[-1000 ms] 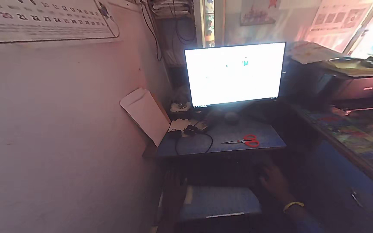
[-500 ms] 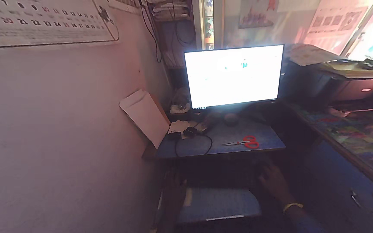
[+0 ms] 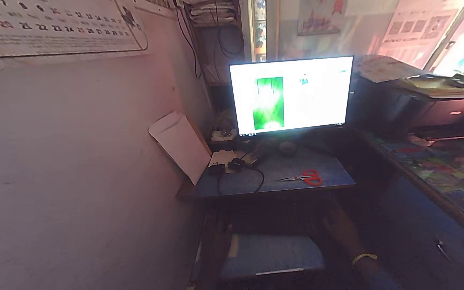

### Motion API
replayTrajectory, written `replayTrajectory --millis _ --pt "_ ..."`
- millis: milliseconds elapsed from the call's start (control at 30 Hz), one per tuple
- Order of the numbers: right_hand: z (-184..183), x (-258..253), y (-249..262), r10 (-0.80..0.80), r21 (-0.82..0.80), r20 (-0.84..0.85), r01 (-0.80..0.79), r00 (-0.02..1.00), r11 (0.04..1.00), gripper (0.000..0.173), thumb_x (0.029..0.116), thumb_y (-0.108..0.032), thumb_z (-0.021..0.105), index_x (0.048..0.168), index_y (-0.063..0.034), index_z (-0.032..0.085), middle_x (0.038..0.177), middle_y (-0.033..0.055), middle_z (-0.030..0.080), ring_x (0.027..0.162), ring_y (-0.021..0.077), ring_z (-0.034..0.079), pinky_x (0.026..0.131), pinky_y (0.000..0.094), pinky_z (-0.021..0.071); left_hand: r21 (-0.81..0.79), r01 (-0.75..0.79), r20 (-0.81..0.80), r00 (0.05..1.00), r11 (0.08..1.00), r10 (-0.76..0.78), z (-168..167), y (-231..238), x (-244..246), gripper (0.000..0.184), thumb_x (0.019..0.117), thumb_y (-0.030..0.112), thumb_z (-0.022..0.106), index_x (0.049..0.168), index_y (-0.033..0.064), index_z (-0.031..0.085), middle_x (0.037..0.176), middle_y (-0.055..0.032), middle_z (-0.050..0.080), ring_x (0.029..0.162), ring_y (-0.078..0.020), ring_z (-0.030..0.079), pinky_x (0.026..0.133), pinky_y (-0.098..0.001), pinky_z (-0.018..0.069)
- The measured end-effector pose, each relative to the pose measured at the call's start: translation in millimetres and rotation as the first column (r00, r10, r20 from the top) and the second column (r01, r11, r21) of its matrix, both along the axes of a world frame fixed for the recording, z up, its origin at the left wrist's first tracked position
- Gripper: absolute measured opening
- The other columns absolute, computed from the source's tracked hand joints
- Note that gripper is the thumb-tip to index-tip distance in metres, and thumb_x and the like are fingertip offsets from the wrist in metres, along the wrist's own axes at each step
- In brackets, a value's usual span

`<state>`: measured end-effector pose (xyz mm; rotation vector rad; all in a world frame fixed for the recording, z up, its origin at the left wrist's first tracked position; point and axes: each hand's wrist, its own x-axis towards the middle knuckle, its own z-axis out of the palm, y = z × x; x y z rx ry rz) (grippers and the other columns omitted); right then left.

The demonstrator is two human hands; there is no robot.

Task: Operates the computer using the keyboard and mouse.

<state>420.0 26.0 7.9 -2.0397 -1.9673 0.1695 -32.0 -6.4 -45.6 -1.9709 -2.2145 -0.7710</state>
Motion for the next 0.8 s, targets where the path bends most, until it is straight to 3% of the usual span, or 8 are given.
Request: replayTrajectory --millis 233,800 --pt "-1.1 0.2 -3.8 0.131 0.165 0.003 -0.129 0.991 0.978 0.047 0.0983 -0.032 0.058 0.142 -0.0160 0.062 0.150 0.0155 0.054 0.138 0.0347 0.053 0.109 0.0517 0.0483 0.018 0.008 -0.009 1.000 1.000 -0.008 0.1 0.7 -0.2 0.065 0.1022 0.053 0.042 0.139 0.0033 0.061 0.155 -0.0243 0.046 0.148 -0.0415 0.039 0.123 -0.0548 0.0289" --pt "-4.8 0.8 -2.8 0.146 0.202 -0.012 -0.140 0.989 0.969 0.045 0.0980 -0.032 0.058 0.141 -0.0182 0.064 0.150 0.0134 0.054 0.136 0.0333 0.054 0.109 0.0504 0.0488 0.020 -0.004 -0.035 0.999 1.000 0.004 -0.6 0.0 0.3 0.065 0.1017 0.054 0.043 0.141 0.0048 0.059 0.156 -0.0227 0.045 0.149 -0.0405 0.038 0.123 -0.0544 0.0290"
